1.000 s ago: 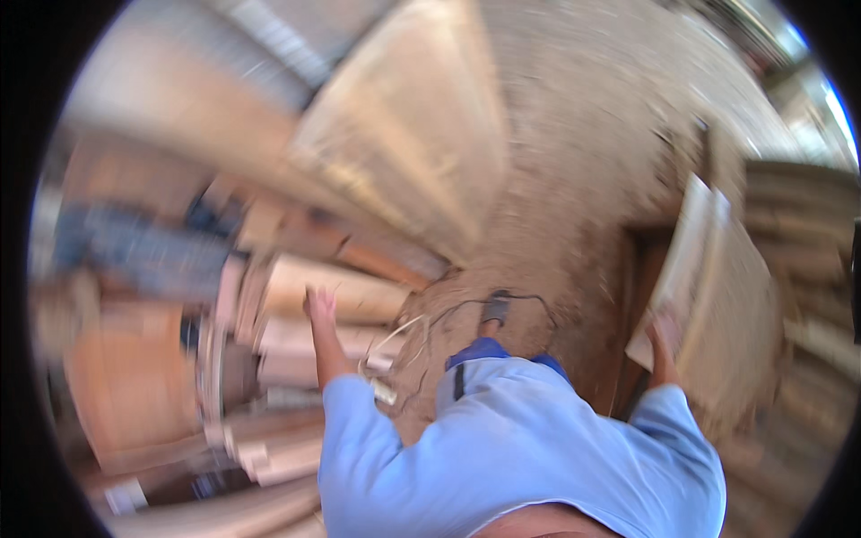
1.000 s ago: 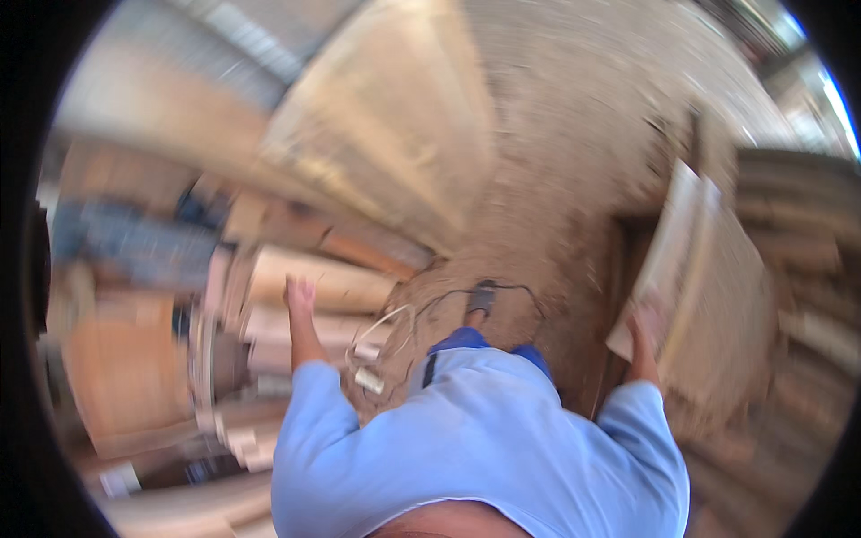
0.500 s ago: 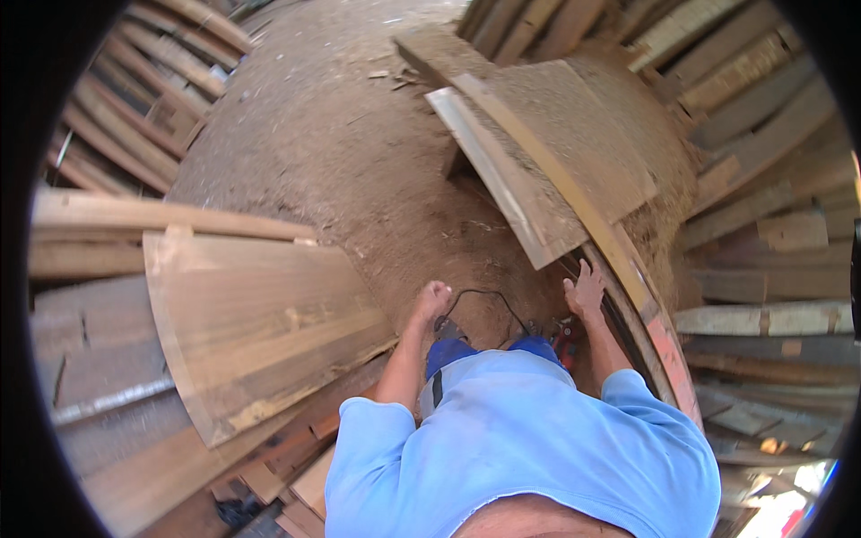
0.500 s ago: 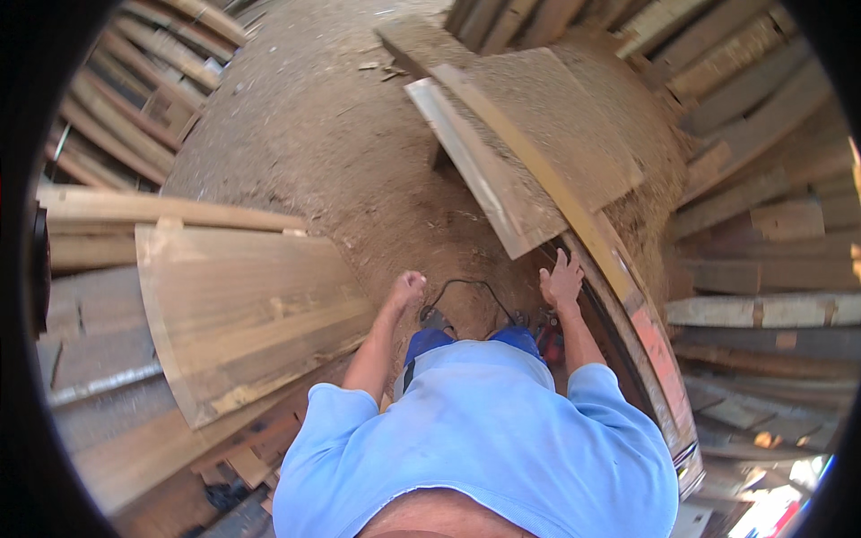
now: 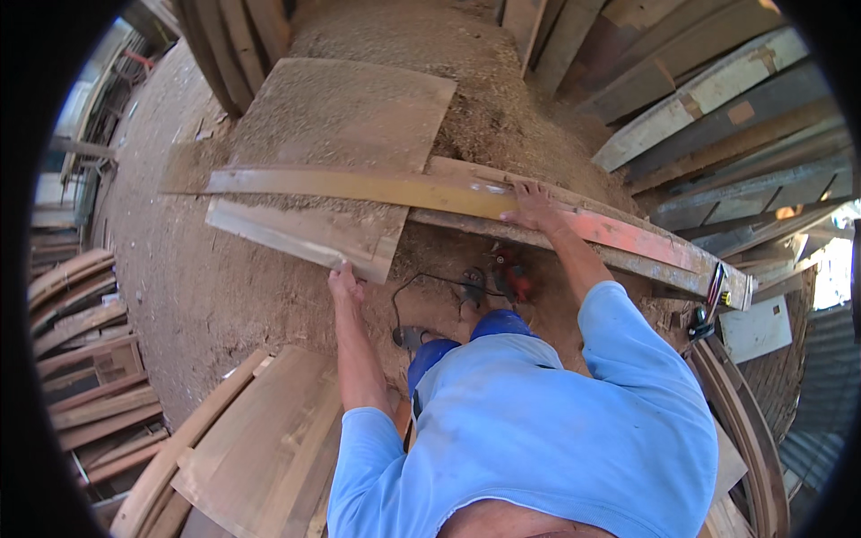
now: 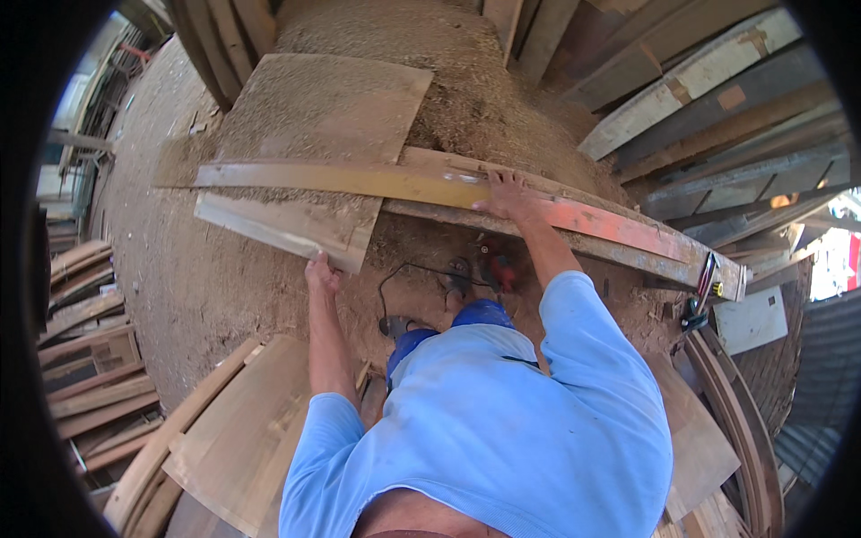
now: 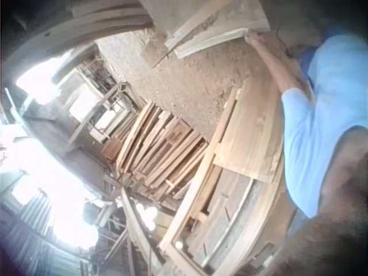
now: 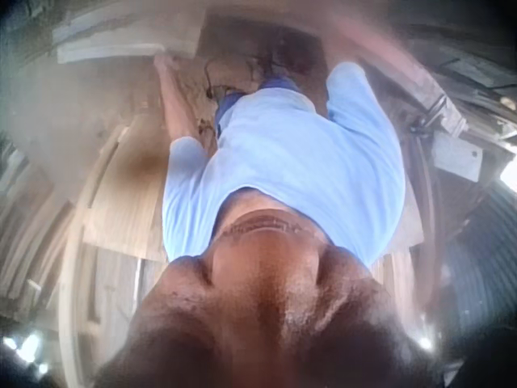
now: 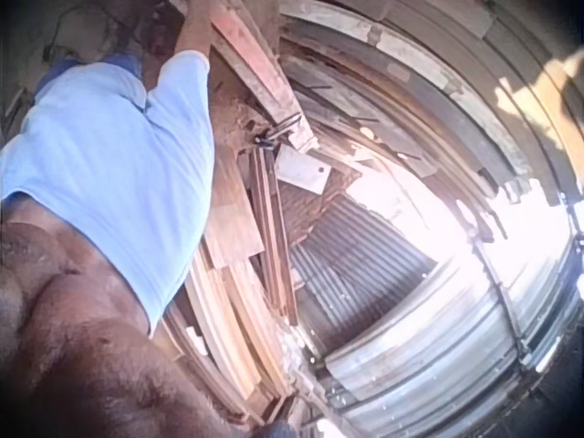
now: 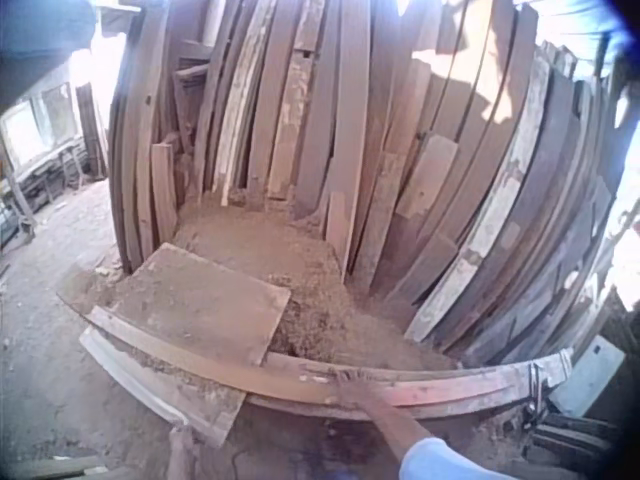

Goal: The person sands the edge of a wooden board using a power sander, then picks up a smaller wooden block and places it onto a stack of wood.

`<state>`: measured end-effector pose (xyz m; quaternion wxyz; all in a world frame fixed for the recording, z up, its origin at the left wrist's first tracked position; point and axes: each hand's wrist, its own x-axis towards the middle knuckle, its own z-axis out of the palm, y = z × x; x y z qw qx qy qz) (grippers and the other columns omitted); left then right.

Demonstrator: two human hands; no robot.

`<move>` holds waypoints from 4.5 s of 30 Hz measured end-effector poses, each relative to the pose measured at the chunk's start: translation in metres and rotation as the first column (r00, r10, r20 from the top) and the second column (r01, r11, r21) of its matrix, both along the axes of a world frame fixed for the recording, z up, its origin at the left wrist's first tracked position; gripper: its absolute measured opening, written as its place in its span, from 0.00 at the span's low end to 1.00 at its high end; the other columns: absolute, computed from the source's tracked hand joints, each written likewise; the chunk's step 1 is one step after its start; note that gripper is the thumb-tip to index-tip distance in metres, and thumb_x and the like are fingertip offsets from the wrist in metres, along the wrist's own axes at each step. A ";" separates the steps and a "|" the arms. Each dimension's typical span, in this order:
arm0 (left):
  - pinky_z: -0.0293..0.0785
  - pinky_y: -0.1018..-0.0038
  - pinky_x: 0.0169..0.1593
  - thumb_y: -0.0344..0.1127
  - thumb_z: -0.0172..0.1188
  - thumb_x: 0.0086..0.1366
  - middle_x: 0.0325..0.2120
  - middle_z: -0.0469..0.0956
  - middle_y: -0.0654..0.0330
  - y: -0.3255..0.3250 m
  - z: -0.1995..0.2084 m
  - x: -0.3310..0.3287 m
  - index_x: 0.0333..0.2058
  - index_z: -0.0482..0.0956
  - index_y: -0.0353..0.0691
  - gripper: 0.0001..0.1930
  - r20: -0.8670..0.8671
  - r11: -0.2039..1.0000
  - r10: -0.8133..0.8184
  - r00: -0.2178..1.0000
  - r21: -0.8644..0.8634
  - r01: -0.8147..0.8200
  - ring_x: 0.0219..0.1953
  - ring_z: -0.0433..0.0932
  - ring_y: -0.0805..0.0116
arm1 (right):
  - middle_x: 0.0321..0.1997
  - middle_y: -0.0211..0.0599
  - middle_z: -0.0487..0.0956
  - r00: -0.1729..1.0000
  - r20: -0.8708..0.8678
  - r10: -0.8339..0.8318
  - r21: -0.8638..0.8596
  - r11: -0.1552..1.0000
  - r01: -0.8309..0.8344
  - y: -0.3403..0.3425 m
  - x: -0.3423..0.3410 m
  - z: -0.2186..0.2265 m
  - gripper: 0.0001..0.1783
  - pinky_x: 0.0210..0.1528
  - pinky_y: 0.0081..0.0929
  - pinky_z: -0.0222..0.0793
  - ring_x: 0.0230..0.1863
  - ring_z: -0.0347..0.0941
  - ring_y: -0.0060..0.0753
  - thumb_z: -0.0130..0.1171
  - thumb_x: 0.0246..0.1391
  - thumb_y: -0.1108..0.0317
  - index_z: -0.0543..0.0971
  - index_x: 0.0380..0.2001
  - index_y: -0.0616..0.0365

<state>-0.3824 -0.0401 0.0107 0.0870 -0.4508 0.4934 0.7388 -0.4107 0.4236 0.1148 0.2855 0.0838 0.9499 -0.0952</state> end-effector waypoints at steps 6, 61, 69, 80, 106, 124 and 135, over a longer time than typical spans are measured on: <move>0.81 0.52 0.44 0.41 0.53 0.75 0.49 0.76 0.55 0.024 0.004 -0.003 0.57 0.69 0.42 0.17 0.041 0.999 0.009 0.999 -0.047 -0.007 0.45 0.78 0.54 | 0.75 0.51 0.50 0.975 -0.211 0.071 -0.006 0.997 -0.074 -0.004 0.047 -0.015 0.59 0.74 0.62 0.43 0.75 0.44 0.66 0.70 0.47 0.41 0.50 0.72 0.55; 0.79 0.54 0.45 0.40 0.52 0.75 0.48 0.76 0.55 0.022 0.004 0.010 0.57 0.68 0.42 0.16 -0.073 0.998 0.052 0.996 -0.021 -0.054 0.47 0.77 0.57 | 0.60 0.48 0.71 0.967 -0.100 0.235 0.135 0.966 -0.221 0.000 0.044 0.014 0.46 0.64 0.49 0.63 0.63 0.67 0.52 0.70 0.45 0.56 0.63 0.67 0.48; 0.81 0.53 0.44 0.38 0.52 0.75 0.46 0.77 0.55 0.047 -0.004 0.012 0.54 0.69 0.42 0.13 -0.149 0.998 0.054 0.987 -0.001 -0.055 0.46 0.79 0.57 | 0.66 0.44 0.67 0.966 -0.205 0.156 0.149 0.981 -0.127 0.019 -0.005 -0.006 0.50 0.71 0.54 0.54 0.69 0.58 0.60 0.75 0.42 0.55 0.63 0.68 0.48; 0.84 0.58 0.38 0.30 0.61 0.68 0.36 0.80 0.55 -0.020 -0.015 -0.027 0.45 0.71 0.38 0.11 -0.224 0.967 0.162 0.961 0.232 -0.109 0.34 0.82 0.59 | 0.38 0.46 0.83 0.993 0.035 -0.112 -0.609 0.786 0.110 -0.121 0.047 -0.034 0.22 0.46 0.35 0.75 0.41 0.80 0.39 0.63 0.57 0.57 0.78 0.48 0.64; 0.70 0.54 0.56 0.48 0.52 0.71 0.45 0.79 0.35 -0.358 0.063 -0.257 0.51 0.76 0.31 0.23 0.342 0.214 -0.665 0.664 -0.765 0.608 0.51 0.78 0.40 | 0.48 0.33 0.82 0.526 0.552 -0.647 -0.725 -0.062 0.686 -0.222 0.062 -0.113 0.20 0.47 0.42 0.79 0.46 0.79 0.36 0.53 0.69 0.54 0.76 0.55 0.56; 0.71 0.73 0.31 0.50 0.52 0.74 0.34 0.80 0.63 -0.252 0.035 -0.090 0.48 0.78 0.42 0.18 0.146 0.746 -0.641 0.753 -0.113 0.657 0.26 0.72 0.73 | 0.33 0.26 0.79 0.376 0.620 -0.689 -0.541 -0.029 0.840 -0.191 0.100 -0.088 0.15 0.30 0.21 0.71 0.26 0.71 0.18 0.55 0.67 0.54 0.79 0.44 0.53; 0.71 0.57 0.51 0.49 0.40 0.77 0.43 0.80 0.41 -0.133 0.036 -0.107 0.47 0.76 0.26 0.27 0.115 0.625 -0.368 0.923 -0.704 0.338 0.45 0.79 0.49 | 0.33 0.25 0.78 0.646 0.445 -0.620 -0.696 0.215 0.685 -0.170 0.092 -0.091 0.15 0.30 0.17 0.69 0.29 0.71 0.16 0.54 0.67 0.55 0.79 0.44 0.55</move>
